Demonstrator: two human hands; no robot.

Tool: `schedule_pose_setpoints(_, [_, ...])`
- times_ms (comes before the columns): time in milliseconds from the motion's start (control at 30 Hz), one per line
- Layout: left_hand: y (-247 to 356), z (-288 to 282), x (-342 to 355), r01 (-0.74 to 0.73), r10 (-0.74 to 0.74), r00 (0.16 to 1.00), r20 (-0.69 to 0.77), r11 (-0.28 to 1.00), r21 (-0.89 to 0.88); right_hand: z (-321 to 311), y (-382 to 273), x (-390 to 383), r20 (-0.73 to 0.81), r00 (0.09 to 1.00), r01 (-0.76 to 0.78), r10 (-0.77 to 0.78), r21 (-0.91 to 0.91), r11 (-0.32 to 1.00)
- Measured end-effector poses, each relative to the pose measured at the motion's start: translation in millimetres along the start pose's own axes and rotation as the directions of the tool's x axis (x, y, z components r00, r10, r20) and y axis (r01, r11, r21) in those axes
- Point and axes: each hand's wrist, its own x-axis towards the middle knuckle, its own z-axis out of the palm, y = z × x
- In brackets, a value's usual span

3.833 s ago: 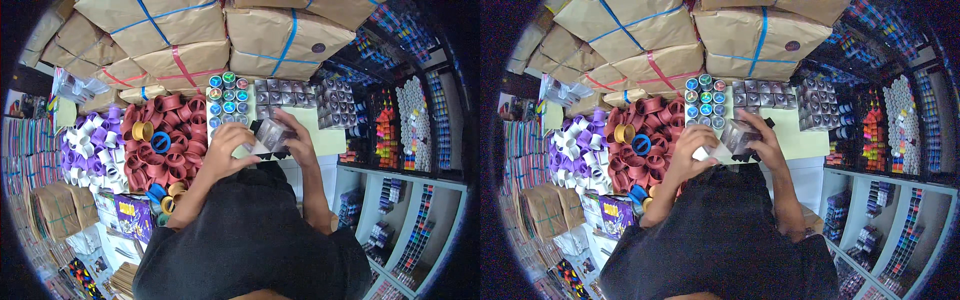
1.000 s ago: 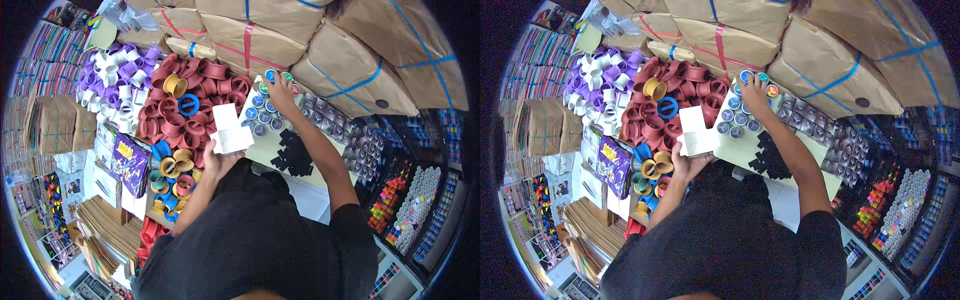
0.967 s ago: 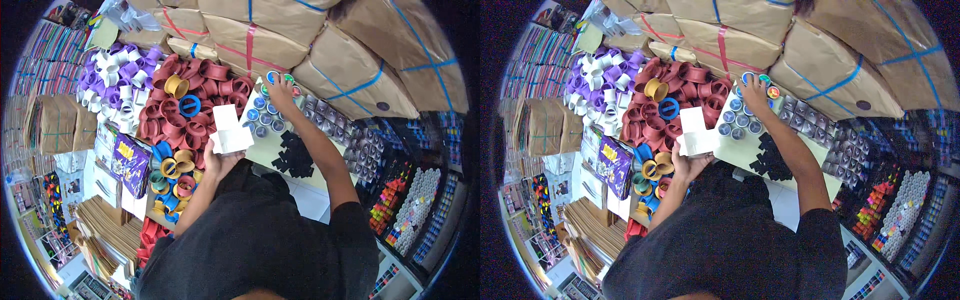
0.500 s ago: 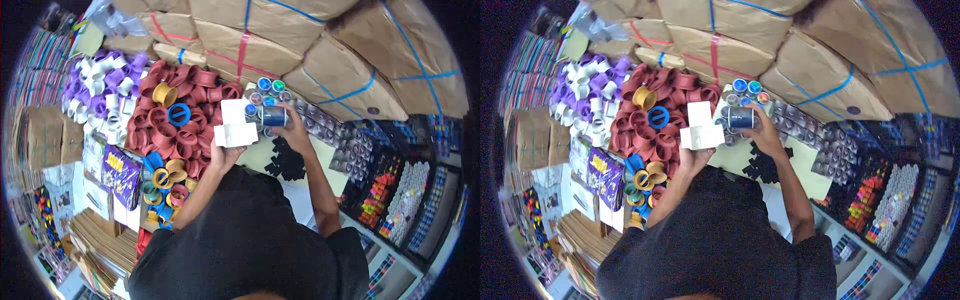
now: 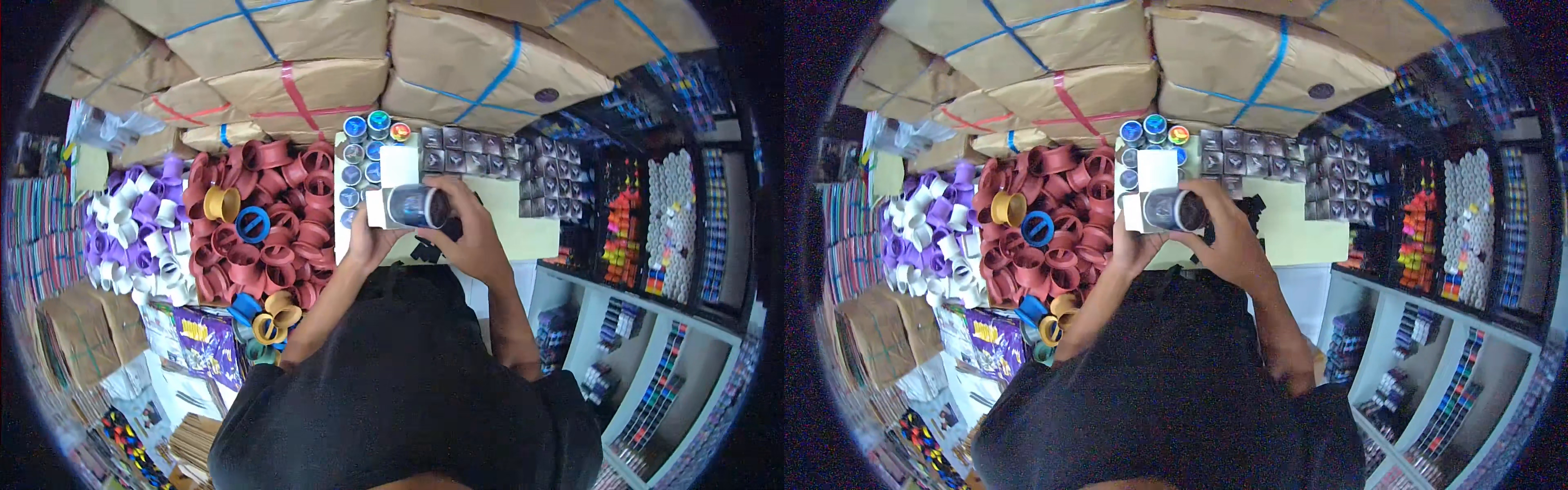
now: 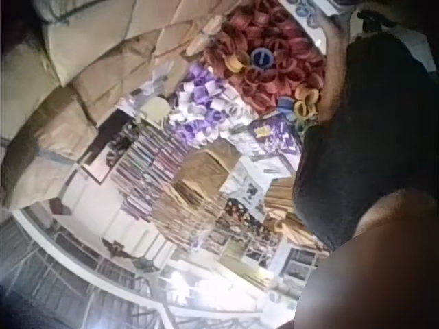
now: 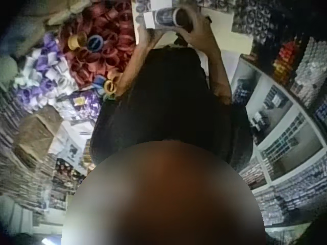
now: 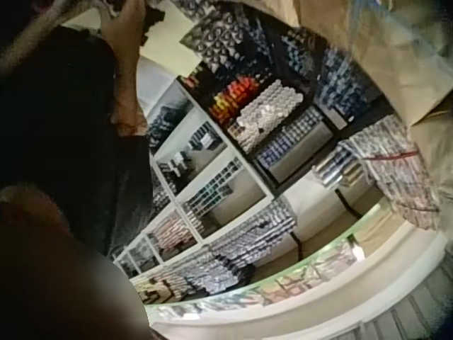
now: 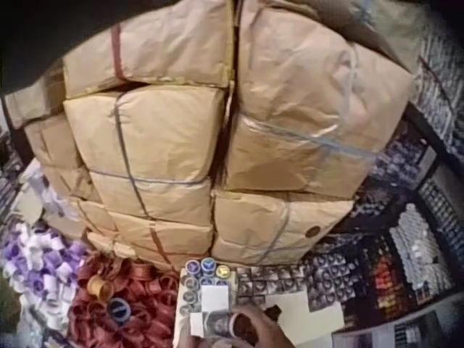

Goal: Packing small circular items into individual silver cardboard boxes.

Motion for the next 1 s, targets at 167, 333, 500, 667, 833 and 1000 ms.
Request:
schedule_pose_setpoints(167, [-10.5,14.4,4.8,0.027,-0.018,0.996,-0.083,0.994,0.109,-13.7,4.1,-7.0,0.037,0.996,0.093,-0.086,-0.275,0.957])
schedule_pose_setpoints(333, [-30.9,24.3,8.3,0.013,-0.003,0.997,-0.076,0.992,0.125,-24.6,11.7,-11.2,0.067,0.992,0.123,-0.109,-0.253,0.96])
schedule_pose_setpoints(500, [-54.2,49.4,6.4,-0.055,0.079,0.992,-0.093,0.97,0.237,-43.5,33.6,-20.1,-0.029,0.988,0.139,-0.15,-0.238,0.961])
schedule_pose_setpoints(667, [-89.0,54.6,14.9,-0.065,0.113,0.984,-0.136,0.945,0.32,-65.1,53.3,-30.7,-0.092,0.989,0.103,-0.119,-0.159,0.982])
schedule_pose_setpoints(833, [-113.0,59.4,21.2,0.014,0.032,0.986,-0.161,0.962,0.273,-102.2,102.6,-35.1,-0.222,0.975,-0.028,0.025,-0.012,1.0])
schedule_pose_setpoints(1000, [-133.3,45.2,17.8,0.011,0.026,0.962,-0.273,0.991,0.133,-138.3,292.4,-13.7,-0.436,0.888,-0.224,0.145,-0.135,0.965])
